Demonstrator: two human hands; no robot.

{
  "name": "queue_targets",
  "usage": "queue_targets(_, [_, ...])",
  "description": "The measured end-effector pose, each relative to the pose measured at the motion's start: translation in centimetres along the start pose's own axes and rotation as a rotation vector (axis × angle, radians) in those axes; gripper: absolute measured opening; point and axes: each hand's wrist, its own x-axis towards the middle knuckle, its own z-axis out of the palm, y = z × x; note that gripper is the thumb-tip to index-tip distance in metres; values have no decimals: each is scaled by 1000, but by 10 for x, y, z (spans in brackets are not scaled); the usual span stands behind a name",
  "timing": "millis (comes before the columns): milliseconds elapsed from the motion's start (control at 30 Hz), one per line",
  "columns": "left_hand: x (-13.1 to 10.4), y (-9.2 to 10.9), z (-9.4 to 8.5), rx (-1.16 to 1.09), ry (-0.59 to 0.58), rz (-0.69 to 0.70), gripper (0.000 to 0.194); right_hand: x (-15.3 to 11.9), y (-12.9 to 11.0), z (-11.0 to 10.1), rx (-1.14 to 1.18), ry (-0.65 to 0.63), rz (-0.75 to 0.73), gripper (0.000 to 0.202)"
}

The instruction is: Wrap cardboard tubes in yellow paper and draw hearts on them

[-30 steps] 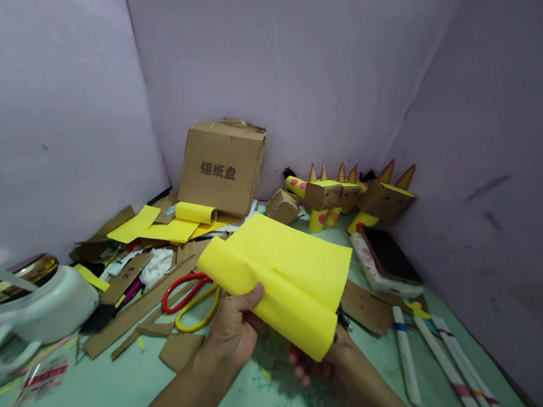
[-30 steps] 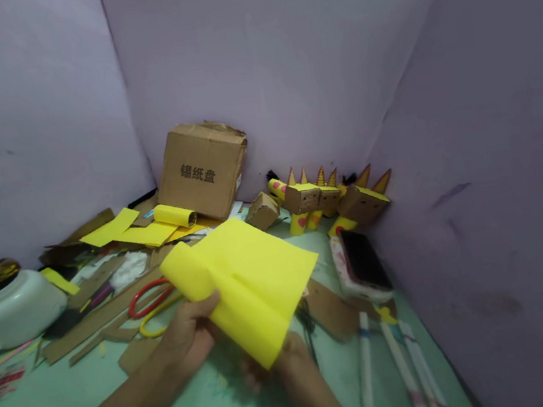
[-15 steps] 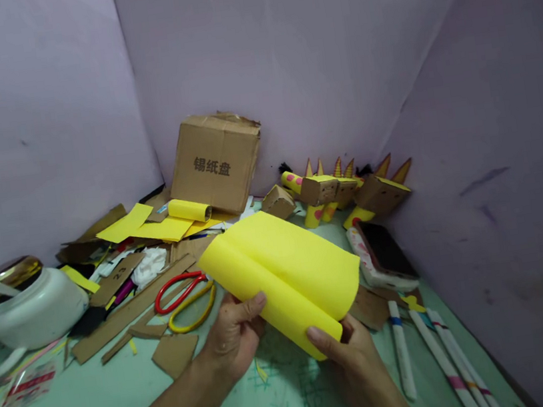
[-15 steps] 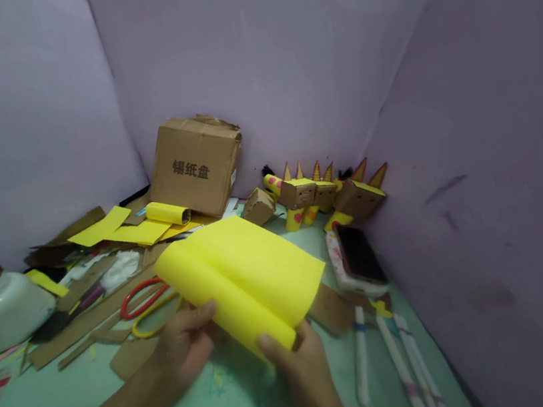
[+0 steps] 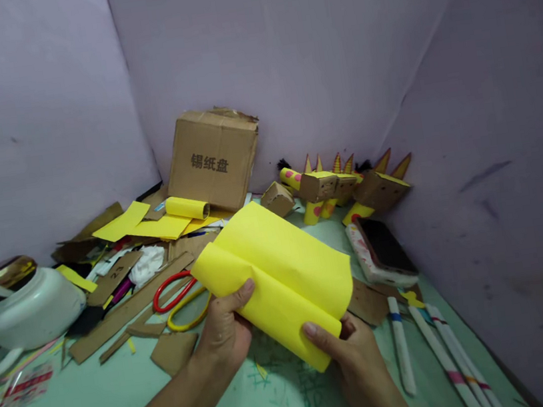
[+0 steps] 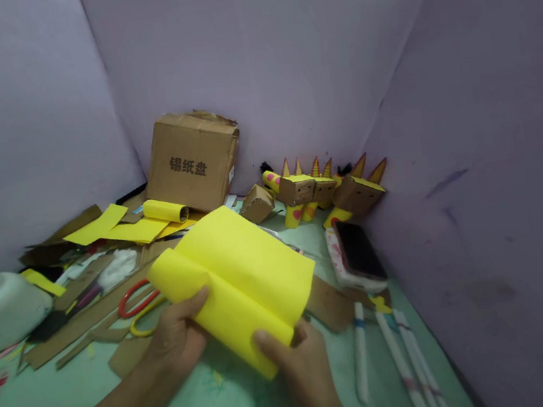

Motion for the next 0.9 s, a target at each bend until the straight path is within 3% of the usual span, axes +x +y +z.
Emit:
queue_targets(233, [13, 23, 7, 5, 140, 12, 30, 1, -3, 0, 21, -21, 36, 46])
queue_targets(367, [16, 31, 8, 13, 163, 45, 26, 2, -4, -1, 52, 1, 34, 46])
queue_targets(467, [10, 23, 5, -30, 62, 41, 32, 3, -6, 0, 96, 20, 31, 46])
queue_targets(600, [-6, -3, -2, 40, -68, -130, 51, 3, -5, 2, 66, 27, 11, 45])
queue_targets(767, [-13, -19, -5, 103, 3, -166, 59, 2, -1, 4, -66, 29, -72, 42])
queue_targets(900, [-9, -15, -3, 34, 32, -138, 54, 2, -5, 7, -25, -129, -200, 43])
